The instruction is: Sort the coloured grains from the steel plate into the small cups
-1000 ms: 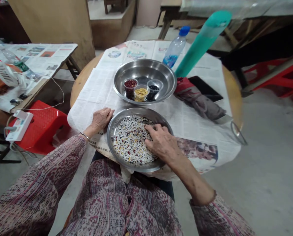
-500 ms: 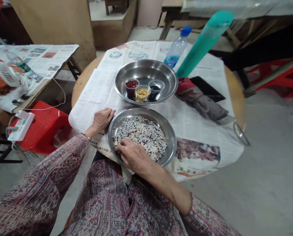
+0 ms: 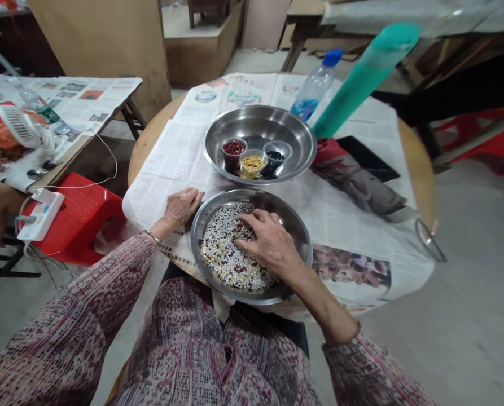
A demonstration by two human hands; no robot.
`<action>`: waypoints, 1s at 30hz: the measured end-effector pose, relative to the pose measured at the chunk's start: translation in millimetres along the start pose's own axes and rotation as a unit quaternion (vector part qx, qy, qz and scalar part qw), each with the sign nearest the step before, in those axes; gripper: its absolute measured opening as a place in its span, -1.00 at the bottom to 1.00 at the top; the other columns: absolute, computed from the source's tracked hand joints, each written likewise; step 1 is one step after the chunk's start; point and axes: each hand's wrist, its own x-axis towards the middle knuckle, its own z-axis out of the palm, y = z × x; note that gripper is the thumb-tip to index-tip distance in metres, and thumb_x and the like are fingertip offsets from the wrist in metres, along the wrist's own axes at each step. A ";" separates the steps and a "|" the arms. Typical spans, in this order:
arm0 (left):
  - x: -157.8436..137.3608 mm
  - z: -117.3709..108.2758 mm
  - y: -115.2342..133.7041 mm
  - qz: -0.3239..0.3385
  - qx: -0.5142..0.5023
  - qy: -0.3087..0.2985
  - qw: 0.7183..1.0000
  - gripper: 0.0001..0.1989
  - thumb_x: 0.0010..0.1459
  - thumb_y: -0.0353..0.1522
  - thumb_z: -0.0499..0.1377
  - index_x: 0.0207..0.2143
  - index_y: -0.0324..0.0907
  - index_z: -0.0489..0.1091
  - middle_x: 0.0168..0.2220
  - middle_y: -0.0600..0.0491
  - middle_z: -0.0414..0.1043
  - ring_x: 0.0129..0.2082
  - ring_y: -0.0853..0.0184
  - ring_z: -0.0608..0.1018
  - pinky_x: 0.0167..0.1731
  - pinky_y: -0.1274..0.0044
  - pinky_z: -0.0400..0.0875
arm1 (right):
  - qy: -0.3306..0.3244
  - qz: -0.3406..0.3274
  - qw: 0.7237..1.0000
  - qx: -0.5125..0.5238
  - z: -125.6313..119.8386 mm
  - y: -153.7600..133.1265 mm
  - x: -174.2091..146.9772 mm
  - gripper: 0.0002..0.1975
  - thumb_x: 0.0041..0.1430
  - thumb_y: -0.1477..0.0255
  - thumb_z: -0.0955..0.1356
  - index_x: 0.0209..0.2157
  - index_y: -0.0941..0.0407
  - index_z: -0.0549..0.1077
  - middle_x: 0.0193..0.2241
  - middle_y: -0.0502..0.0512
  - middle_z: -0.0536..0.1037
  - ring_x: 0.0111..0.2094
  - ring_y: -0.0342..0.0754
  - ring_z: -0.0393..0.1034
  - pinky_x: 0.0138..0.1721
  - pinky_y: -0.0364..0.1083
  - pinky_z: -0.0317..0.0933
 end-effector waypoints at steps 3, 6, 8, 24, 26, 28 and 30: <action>0.1 1.3 -0.6 0.002 -0.002 0.010 1.000 -0.67 0.44 -0.25 0.02 -0.34 -0.18 0.42 -0.31 0.00 0.53 -0.30 0.34 0.53 -0.27 0.51 0.28 | -0.067 -0.013 0.995 0.069 4.2 -2.7 6.4 -0.78 0.13 0.49 0.34 -0.18 0.10 0.56 -0.18 0.15 0.56 -0.16 0.04 0.44 -0.06 0.01 0.31; -0.3 1.3 -1.0 0.006 0.012 0.008 1.000 -0.68 0.44 -0.25 0.02 -0.33 -0.18 0.43 -0.31 -0.01 0.53 -0.29 0.34 0.54 -0.29 0.52 0.28 | -0.115 -0.034 0.987 0.106 3.9 -8.0 3.7 -0.81 0.10 0.59 0.30 -0.35 0.09 0.53 -0.33 0.08 0.56 -0.27 -0.04 0.45 -0.15 -0.06 0.29; -0.4 0.8 -1.3 0.008 0.022 0.003 1.000 -0.68 0.44 -0.26 0.02 -0.33 -0.18 0.43 -0.30 -0.01 0.54 -0.30 0.33 0.54 -0.30 0.52 0.28 | -0.120 -0.049 0.985 0.111 -0.5 -12.7 -6.2 -0.81 0.12 0.61 0.28 -0.37 0.09 0.51 -0.35 0.06 0.56 -0.28 -0.05 0.44 -0.17 -0.06 0.28; -2.9 -1.9 -2.6 0.002 0.057 -0.003 0.998 -0.68 0.45 -0.26 0.00 -0.32 -0.17 0.43 -0.30 0.00 0.54 -0.28 0.33 0.56 -0.27 0.52 0.29 | 0.068 -0.113 0.991 -0.025 7.2 -6.4 -40.8 -0.71 0.30 0.52 0.26 -0.08 0.05 0.56 -0.07 0.14 0.59 -0.02 0.08 0.43 0.01 0.10 0.39; -3.4 -2.7 -2.3 0.003 0.057 -0.002 0.998 -0.68 0.45 -0.26 0.00 -0.32 -0.17 0.43 -0.30 0.01 0.54 -0.28 0.33 0.56 -0.28 0.53 0.29 | 0.090 -0.100 0.991 -0.014 7.8 -2.5 -47.2 -0.74 0.31 0.48 0.26 -0.10 0.06 0.56 -0.10 0.15 0.60 -0.05 0.08 0.45 0.04 0.11 0.37; -3.5 -3.4 -2.0 0.003 0.055 -0.001 0.998 -0.68 0.45 -0.26 0.00 -0.32 -0.17 0.44 -0.31 0.01 0.54 -0.29 0.34 0.56 -0.29 0.54 0.29 | 0.092 -0.081 0.992 0.004 8.1 0.4 -54.7 -0.77 0.32 0.45 0.26 -0.14 0.07 0.55 -0.16 0.13 0.61 -0.10 0.07 0.48 0.02 0.10 0.37; -3.0 -3.5 -1.8 0.001 0.053 0.001 0.999 -0.67 0.45 -0.26 -0.01 -0.32 -0.17 0.43 -0.30 0.00 0.54 -0.29 0.33 0.55 -0.29 0.53 0.29 | 0.093 -0.056 0.994 0.025 7.6 1.7 -59.3 -0.78 0.32 0.44 0.26 -0.17 0.06 0.55 -0.21 0.13 0.61 -0.12 0.07 0.49 -0.01 0.08 0.38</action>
